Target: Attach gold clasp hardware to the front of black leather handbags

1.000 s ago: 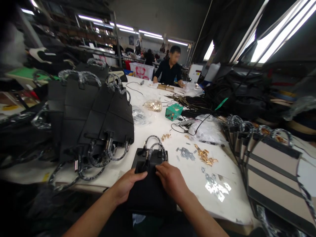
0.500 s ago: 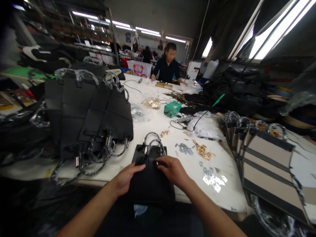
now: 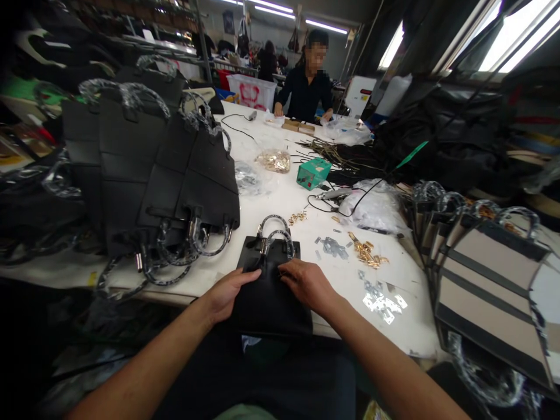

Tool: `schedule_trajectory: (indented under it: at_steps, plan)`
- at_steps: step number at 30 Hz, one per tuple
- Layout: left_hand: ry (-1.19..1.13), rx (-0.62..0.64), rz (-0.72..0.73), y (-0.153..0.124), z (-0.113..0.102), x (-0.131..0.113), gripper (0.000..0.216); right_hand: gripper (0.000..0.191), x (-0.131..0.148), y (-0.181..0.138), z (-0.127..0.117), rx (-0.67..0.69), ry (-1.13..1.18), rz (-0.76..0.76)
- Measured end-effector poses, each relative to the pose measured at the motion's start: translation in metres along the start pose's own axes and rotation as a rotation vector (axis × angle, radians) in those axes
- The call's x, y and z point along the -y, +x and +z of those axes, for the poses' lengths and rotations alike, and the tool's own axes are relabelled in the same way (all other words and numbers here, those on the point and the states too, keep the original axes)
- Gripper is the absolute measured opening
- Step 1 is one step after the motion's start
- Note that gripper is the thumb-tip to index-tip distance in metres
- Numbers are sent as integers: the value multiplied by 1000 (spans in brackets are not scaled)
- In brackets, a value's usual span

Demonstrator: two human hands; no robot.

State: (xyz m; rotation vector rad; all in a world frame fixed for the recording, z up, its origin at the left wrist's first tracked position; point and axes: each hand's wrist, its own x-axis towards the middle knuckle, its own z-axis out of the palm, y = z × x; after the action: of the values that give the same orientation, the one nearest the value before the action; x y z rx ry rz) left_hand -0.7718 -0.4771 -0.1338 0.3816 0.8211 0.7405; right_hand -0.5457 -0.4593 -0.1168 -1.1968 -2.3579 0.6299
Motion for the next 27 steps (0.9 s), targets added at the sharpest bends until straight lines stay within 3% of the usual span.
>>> schedule_trajectory:
  at_steps: [15, 22, 27]
  plan:
    - [-8, -67, 3, 1, 5, 0, 25, 23, 5, 12, -13, 192, -145, -44]
    - [9, -77, 19, -1, 5, 0, 28, 22, 12, 15, -5, 158, -216, 45]
    - [20, -82, 51, -6, 7, 0, 27, 14, 21, 18, -4, 152, -291, -3]
